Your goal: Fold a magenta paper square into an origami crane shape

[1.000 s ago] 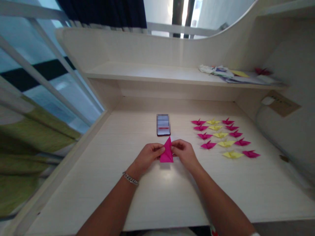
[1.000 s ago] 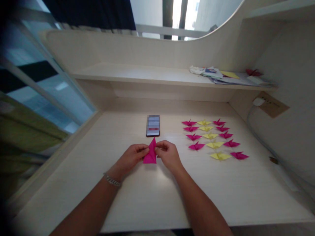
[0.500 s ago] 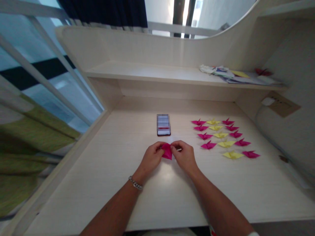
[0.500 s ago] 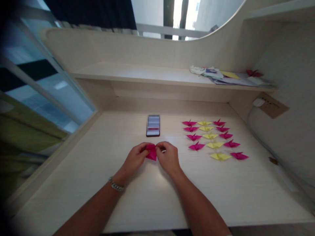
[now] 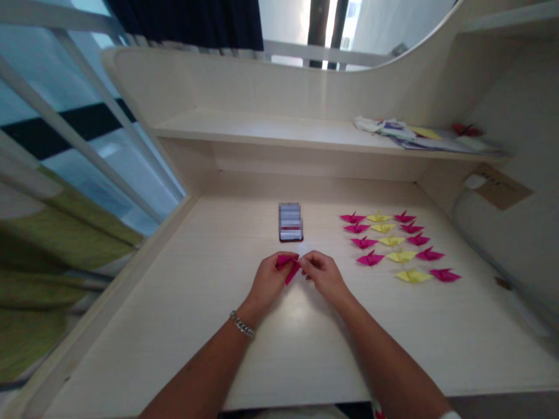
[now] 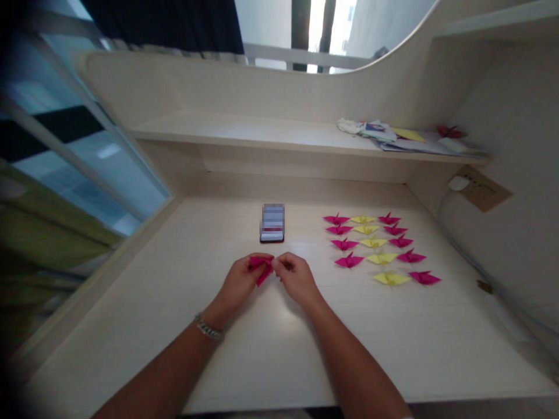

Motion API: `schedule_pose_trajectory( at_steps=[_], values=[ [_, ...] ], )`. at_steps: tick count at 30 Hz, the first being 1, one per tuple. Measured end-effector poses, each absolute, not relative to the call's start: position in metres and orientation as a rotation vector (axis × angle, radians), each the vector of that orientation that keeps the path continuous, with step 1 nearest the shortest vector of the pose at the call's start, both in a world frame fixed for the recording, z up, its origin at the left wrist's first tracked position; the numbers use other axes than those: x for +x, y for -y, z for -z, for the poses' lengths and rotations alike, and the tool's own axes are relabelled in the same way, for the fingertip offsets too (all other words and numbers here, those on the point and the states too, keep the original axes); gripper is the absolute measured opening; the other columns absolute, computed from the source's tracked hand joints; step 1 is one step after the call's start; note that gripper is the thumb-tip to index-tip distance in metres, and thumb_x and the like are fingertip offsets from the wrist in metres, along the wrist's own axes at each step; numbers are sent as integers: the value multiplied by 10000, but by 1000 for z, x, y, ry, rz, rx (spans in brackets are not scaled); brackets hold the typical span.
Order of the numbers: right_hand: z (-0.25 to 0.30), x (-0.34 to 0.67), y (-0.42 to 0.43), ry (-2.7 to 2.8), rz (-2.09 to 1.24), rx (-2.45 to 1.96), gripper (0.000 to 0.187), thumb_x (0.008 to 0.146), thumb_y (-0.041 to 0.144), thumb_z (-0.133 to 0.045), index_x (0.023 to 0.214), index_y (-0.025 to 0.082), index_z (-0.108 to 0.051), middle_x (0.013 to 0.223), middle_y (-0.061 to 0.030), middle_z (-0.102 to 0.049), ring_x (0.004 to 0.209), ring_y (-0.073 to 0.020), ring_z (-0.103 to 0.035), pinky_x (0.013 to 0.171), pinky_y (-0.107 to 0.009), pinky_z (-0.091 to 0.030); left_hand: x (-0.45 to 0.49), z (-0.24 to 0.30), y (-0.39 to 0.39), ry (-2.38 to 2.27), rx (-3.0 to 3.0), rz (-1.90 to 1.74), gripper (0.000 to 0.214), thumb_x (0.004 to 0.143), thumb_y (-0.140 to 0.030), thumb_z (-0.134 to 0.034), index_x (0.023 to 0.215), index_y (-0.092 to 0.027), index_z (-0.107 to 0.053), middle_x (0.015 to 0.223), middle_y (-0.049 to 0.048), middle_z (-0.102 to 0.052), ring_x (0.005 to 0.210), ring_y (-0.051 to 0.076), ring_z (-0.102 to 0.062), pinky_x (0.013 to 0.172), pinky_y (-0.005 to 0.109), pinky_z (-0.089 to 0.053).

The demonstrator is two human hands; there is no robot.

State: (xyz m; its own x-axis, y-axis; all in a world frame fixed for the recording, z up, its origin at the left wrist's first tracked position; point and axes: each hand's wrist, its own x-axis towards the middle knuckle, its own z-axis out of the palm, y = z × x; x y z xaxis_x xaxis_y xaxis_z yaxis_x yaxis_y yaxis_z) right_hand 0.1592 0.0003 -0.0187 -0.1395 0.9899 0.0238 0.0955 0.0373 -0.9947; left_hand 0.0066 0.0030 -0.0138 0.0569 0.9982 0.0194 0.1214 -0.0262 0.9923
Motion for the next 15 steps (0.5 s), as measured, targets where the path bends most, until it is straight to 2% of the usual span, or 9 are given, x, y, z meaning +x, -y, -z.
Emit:
schedule_pose_trajectory(
  at_steps=[4,9,12,15],
  values=[
    [16,161,0,1455,-1240,-1200,84,693,236,-617,739,170,-641,687,-4,-625,626,-130,-552,611,-254,-450,8,16,-4,-1197,1210,-1142,192,717,-172,-601,877,-140,-701,892,88,-713,804,182,-650,760,310,-506],
    [13,159,1,1482,-1233,-1236,183,630,132,-578,785,162,-672,752,-20,-667,647,-136,-579,651,-268,-465,7,18,-4,-1181,1209,-1136,203,710,-169,-605,887,-137,-702,869,86,-712,774,178,-649,721,298,-511],
    [16,156,1,1419,-1254,-1257,140,649,160,-581,758,157,-670,704,-15,-655,619,-132,-572,622,-257,-464,6,17,-4,-1207,1278,-1141,203,706,-176,-621,886,-139,-706,883,90,-713,798,187,-649,737,304,-512],
    [21,154,0,1338,-1302,-1253,163,734,300,-588,760,155,-657,658,-12,-624,566,-124,-543,545,-239,-453,5,15,-3,-1240,1323,-1133,212,707,-176,-626,900,-145,-709,923,98,-713,832,200,-652,754,320,-518]
  ],
)
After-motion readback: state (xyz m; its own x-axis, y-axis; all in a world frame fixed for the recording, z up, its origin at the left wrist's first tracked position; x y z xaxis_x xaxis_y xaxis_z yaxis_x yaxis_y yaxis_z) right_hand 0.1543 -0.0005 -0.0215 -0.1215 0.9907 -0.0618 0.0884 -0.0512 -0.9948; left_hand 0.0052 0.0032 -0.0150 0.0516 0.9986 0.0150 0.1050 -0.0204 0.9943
